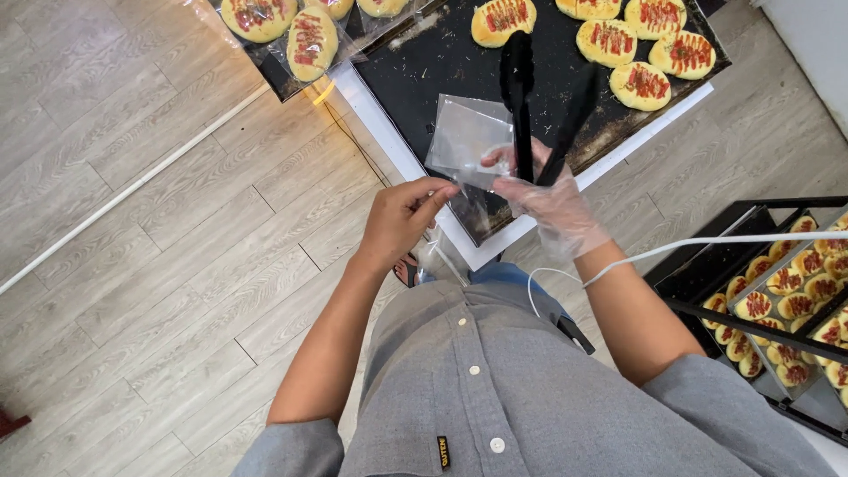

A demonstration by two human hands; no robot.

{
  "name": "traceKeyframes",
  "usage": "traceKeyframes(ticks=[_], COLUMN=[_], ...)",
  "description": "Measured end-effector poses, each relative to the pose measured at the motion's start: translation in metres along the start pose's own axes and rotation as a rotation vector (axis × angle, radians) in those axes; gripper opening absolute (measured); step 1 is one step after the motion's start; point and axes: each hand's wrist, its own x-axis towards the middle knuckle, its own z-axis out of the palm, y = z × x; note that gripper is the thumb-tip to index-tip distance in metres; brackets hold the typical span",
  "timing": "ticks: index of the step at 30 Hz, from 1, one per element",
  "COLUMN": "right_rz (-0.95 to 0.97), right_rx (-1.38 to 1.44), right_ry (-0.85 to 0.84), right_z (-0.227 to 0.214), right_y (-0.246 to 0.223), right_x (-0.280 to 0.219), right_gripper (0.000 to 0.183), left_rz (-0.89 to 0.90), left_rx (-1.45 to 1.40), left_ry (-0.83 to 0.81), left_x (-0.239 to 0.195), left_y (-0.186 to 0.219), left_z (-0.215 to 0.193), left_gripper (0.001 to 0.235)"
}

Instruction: The person uses tongs to pick up baked pastries from a tray and places them into clear plastic bags. They seal each bag and set it aside on a nearby tray. The process is repeated for multiple pastries.

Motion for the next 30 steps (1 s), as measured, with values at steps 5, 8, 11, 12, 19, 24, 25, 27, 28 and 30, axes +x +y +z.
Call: traceKeyframes(ticks=[5,8,11,12,19,24,25,27,28,30], right_rz=[-0.016,-0.01,-0.029,-0.033,-0.103,-0.17,-0.171,-0.263,-0.267,-0.096], right_rx=[-0.057,-0.015,0.06,0.074,0.072,-0.301,-0.3,-0.616,-0.615,-0.69], right_ry=[-0.211,-0.189,-0.246,-0.281,-0.329,-0.35,-0.35,-0.243,-0.243,-0.212], right_z=[-0.001,-0.006,-0.012,-0.013,-0.016,-0.029,-0.033,-0.038,-0.037,-0.036], right_y=[-0.005,0.007,0.004,0.002,-0.009,0.005,0.012,0.025,0.026,0.03], right_x=[0.001,0.006,0.009,0.009,0.008,0.009,0.009,0.009,0.009,0.008], right_gripper=[0.028,0.024,0.023,0.022,0.019,0.016,0.016,0.018,0.018,0.046], left_rz=[0.082,-0.03,-0.179,-0.229,-0.468,-0.314,-0.313,-0.136,-0.133,0.008], left_rx=[0.039,-0.075,-0.18,-0.211,-0.119,0.323,0.324,0.343,0.346,0.405], left_ry=[-0.126,-0.24,-0.381,-0.438,-0.605,-0.153,-0.152,-0.004,-0.003,0.114], left_x=[0.01,0.013,0.014,0.014,0.02,0.029,0.028,0.028,0.029,0.031], left_y=[-0.006,-0.005,-0.012,-0.016,0.011,-0.005,-0.007,-0.009,-0.014,-0.024], left_z=[0.004,0.002,0.0,0.0,-0.005,-0.001,0.0,0.0,0.001,0.001], left_gripper=[0.008,0.01,0.015,0.018,0.075,0.017,0.017,0.016,0.016,0.022])
